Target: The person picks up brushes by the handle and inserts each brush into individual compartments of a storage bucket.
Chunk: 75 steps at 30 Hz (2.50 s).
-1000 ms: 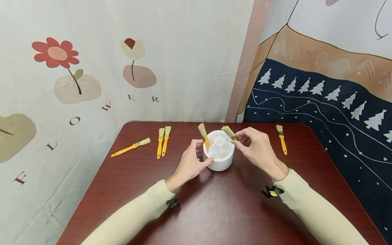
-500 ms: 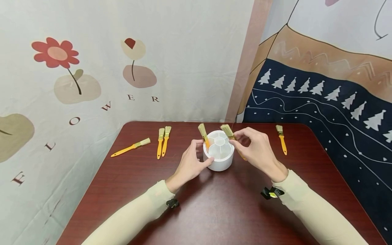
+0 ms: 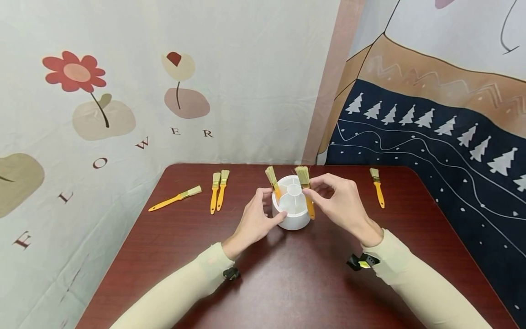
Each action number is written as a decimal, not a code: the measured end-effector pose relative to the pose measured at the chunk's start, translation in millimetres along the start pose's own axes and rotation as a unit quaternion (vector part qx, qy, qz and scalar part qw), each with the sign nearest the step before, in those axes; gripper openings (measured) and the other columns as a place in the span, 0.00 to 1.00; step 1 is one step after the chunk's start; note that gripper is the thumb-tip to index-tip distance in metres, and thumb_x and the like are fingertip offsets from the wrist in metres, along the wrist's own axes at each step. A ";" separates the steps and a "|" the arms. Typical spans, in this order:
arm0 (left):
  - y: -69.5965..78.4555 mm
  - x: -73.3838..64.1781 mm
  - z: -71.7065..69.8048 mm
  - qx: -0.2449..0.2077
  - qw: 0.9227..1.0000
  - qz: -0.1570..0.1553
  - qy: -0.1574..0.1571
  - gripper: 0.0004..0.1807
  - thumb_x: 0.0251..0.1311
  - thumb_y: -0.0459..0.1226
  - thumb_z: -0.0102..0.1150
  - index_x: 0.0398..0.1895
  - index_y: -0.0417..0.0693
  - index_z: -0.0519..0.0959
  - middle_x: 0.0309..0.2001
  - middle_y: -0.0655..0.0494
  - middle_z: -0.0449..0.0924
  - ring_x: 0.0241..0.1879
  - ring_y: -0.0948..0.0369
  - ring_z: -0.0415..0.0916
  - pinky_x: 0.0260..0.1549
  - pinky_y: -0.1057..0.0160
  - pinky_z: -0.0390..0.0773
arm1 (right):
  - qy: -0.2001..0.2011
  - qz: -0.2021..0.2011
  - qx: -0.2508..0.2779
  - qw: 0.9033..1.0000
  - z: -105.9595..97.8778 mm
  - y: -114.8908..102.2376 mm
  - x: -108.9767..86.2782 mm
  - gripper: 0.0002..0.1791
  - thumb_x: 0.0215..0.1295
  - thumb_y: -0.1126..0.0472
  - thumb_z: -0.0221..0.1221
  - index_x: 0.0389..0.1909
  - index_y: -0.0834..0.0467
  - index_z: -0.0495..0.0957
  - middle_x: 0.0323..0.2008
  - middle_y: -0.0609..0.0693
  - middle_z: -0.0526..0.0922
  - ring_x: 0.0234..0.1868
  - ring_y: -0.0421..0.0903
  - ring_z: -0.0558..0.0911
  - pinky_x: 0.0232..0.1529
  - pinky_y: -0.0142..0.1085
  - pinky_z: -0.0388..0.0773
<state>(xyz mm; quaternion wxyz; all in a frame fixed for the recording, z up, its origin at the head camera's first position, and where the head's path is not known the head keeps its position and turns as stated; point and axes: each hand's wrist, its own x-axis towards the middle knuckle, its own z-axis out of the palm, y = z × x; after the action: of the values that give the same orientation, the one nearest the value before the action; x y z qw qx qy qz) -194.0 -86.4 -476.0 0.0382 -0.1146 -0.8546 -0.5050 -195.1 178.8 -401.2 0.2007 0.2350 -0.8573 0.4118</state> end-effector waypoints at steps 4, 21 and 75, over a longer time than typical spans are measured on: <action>-0.6 0.2 0.0 -0.002 1.000 0.001 0.000 0.40 0.68 0.43 0.84 0.77 0.45 0.73 0.69 0.37 0.86 0.62 0.39 0.92 0.61 0.41 0.94 | -0.002 0.007 0.015 1.000 1.5 -3.5 -0.6 0.12 0.70 0.62 0.83 0.51 0.55 0.94 0.44 0.49 0.97 0.36 0.42 0.91 0.42 0.25 0.88; -0.5 0.6 -0.5 0.002 1.000 0.003 0.001 0.39 0.68 0.43 0.84 0.77 0.46 0.73 0.70 0.37 0.86 0.62 0.39 0.92 0.60 0.41 0.94 | 0.021 -0.013 0.043 0.999 11.3 -9.6 1.0 0.10 0.69 0.64 0.83 0.48 0.54 0.95 0.41 0.47 0.98 0.38 0.42 0.94 0.44 0.26 0.90; 2.0 -3.8 0.1 0.013 1.000 0.019 0.010 0.38 0.67 0.41 0.83 0.76 0.45 0.74 0.69 0.37 0.87 0.61 0.39 0.92 0.64 0.38 0.91 | 0.010 -0.154 -0.020 0.988 52.1 5.6 -13.2 0.13 0.66 0.73 0.80 0.47 0.58 0.93 0.40 0.50 0.94 0.39 0.46 0.93 0.36 0.44 0.93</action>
<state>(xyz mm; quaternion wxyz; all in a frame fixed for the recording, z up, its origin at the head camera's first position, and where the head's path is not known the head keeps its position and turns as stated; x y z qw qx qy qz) -189.8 -86.0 -475.0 0.0577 -0.1257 -0.8581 -0.4944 -195.5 143.3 -441.9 0.2753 0.3557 -0.8169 0.3610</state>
